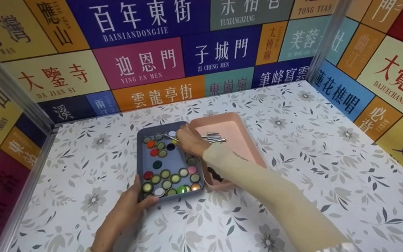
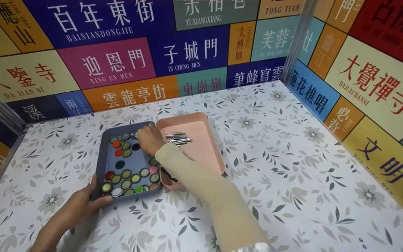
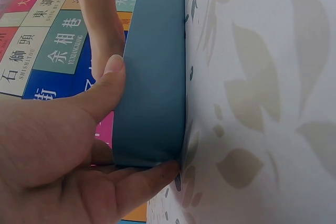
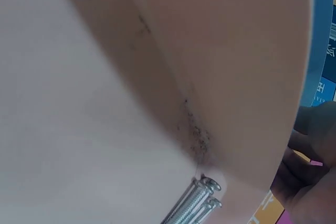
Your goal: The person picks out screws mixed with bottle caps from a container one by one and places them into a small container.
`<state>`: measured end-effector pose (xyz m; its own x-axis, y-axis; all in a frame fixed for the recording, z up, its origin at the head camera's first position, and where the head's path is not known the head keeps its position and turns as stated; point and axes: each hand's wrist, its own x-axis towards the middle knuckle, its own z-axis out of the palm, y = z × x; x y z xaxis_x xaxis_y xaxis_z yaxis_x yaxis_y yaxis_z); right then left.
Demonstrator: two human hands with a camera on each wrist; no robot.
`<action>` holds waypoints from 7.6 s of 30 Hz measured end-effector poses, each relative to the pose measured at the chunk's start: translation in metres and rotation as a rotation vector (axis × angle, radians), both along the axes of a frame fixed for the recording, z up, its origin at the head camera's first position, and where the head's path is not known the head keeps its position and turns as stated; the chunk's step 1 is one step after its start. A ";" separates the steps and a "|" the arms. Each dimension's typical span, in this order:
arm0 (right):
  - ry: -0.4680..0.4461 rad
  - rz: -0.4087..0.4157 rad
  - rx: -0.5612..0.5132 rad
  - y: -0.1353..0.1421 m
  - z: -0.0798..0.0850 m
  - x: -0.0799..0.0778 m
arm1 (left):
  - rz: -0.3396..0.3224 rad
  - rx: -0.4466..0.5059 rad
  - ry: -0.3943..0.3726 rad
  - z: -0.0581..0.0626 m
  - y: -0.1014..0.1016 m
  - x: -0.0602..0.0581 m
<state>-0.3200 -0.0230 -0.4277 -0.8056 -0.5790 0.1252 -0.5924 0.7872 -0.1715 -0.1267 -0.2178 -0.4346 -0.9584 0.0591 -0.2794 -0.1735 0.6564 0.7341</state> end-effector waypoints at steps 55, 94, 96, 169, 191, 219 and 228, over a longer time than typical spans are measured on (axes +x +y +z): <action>0.044 -0.078 -0.171 0.008 -0.002 0.000 | 0.004 -0.026 -0.055 -0.001 -0.002 0.000; -0.158 -0.043 -0.361 0.099 0.017 0.010 | -0.011 -0.057 -0.063 0.001 -0.002 -0.002; -0.172 -0.064 -0.359 0.103 0.016 0.011 | -0.007 -0.053 -0.074 0.000 -0.002 -0.002; -0.309 -0.224 -0.281 0.144 -0.014 0.016 | -0.050 -0.087 -0.004 -0.002 -0.002 0.001; -0.225 -0.173 -0.291 0.120 -0.008 0.016 | -0.030 -0.066 -0.040 -0.001 -0.001 -0.001; -0.068 -0.088 -0.239 0.056 0.015 0.013 | -0.017 -0.009 -0.039 -0.002 -0.002 0.000; -0.083 -0.107 -0.214 0.035 0.011 0.010 | -0.040 -0.015 0.041 -0.001 -0.003 0.003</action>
